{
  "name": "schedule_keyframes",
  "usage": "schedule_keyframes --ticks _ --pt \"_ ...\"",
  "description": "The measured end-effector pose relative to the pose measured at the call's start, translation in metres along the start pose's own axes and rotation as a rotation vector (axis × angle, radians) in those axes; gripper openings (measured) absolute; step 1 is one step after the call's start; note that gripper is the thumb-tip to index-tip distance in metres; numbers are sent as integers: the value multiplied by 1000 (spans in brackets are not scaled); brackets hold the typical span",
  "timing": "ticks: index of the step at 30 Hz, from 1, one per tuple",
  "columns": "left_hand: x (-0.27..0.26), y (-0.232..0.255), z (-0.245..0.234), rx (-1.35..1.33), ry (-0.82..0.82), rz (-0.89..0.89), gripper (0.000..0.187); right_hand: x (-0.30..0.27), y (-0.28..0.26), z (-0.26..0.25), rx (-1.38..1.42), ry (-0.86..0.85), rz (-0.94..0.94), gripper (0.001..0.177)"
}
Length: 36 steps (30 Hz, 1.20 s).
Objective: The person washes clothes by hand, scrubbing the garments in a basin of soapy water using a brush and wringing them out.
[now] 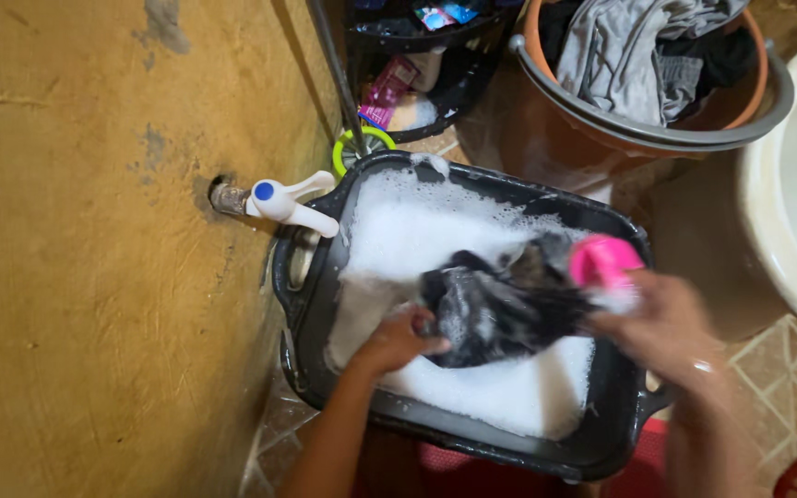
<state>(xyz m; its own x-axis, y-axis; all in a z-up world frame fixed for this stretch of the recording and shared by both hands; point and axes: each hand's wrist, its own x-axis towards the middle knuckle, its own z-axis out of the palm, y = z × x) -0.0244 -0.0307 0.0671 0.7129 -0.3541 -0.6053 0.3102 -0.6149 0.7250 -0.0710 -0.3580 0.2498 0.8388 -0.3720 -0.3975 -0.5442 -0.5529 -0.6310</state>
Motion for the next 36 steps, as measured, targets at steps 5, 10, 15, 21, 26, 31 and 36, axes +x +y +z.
schedule_keyframes --ticks 5,10,15,21,26,31,36 --pt "3 24 59 86 -10 420 99 -36 -38 -34 48 -18 -59 34" --pt "-29 75 26 46 -182 218 59 -37 -41 -38 151 -31 -87 34" --pt "-95 72 -70 -686 -150 604 36 -9 -47 -48 387 42 -129 34" --pt "-101 85 -93 -1073 102 603 35 90 -43 -31 456 112 -107 40" --pt "-85 66 -95 -1170 165 463 43 113 56 99 -3 150 53 69" --pt "-45 15 -91 -865 291 500 61 62 149 206 -391 112 -272 100" --pt "-47 24 -57 -503 218 60 53 83 119 148 -472 115 -149 52"
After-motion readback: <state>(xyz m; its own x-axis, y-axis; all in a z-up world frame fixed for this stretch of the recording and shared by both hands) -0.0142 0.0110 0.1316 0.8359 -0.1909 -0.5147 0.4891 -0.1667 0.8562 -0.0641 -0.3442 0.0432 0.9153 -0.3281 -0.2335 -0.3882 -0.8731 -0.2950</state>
